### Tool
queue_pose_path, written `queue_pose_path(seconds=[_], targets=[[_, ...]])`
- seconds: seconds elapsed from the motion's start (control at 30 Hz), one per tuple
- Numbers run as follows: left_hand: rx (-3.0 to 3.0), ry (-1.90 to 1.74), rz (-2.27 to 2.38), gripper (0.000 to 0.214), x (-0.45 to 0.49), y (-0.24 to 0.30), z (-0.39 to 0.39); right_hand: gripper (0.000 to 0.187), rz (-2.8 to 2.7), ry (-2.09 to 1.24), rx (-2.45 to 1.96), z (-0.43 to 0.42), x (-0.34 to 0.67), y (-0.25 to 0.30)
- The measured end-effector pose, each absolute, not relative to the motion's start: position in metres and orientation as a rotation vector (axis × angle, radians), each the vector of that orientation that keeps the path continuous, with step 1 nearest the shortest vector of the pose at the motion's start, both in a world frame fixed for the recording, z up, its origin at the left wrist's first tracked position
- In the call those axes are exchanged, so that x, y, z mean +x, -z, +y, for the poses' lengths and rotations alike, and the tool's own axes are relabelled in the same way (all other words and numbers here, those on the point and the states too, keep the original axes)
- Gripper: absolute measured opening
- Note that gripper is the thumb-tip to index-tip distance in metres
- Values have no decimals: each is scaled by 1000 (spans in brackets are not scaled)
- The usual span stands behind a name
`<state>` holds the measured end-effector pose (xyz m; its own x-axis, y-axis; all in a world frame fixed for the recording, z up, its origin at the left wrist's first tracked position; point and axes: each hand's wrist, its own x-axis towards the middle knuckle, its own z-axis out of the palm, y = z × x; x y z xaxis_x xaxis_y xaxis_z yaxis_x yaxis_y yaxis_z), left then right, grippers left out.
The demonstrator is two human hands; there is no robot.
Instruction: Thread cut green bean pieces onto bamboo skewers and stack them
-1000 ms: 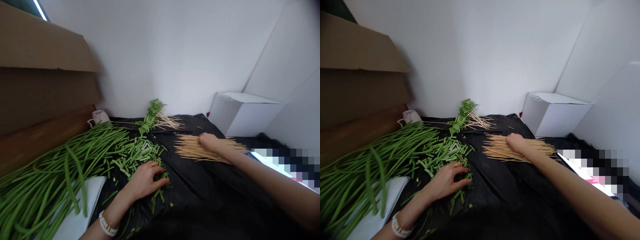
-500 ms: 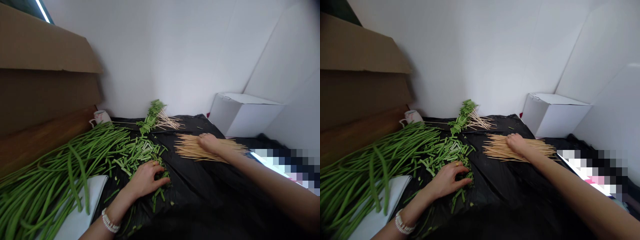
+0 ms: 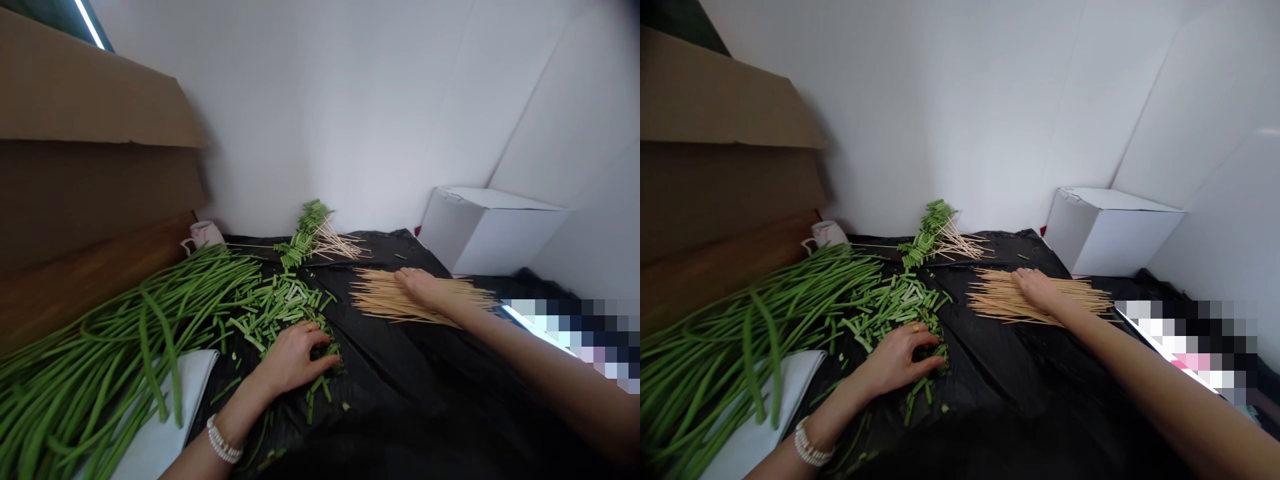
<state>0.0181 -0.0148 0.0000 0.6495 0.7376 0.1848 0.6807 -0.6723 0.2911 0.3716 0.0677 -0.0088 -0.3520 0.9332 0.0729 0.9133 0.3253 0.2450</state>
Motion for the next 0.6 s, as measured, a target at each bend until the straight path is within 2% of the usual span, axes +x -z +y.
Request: queue_pose_path(seconds=[0.6], targets=[[2695,-427,1150,35,17,4,-12,30,2519,-284,1816,68,369,0]])
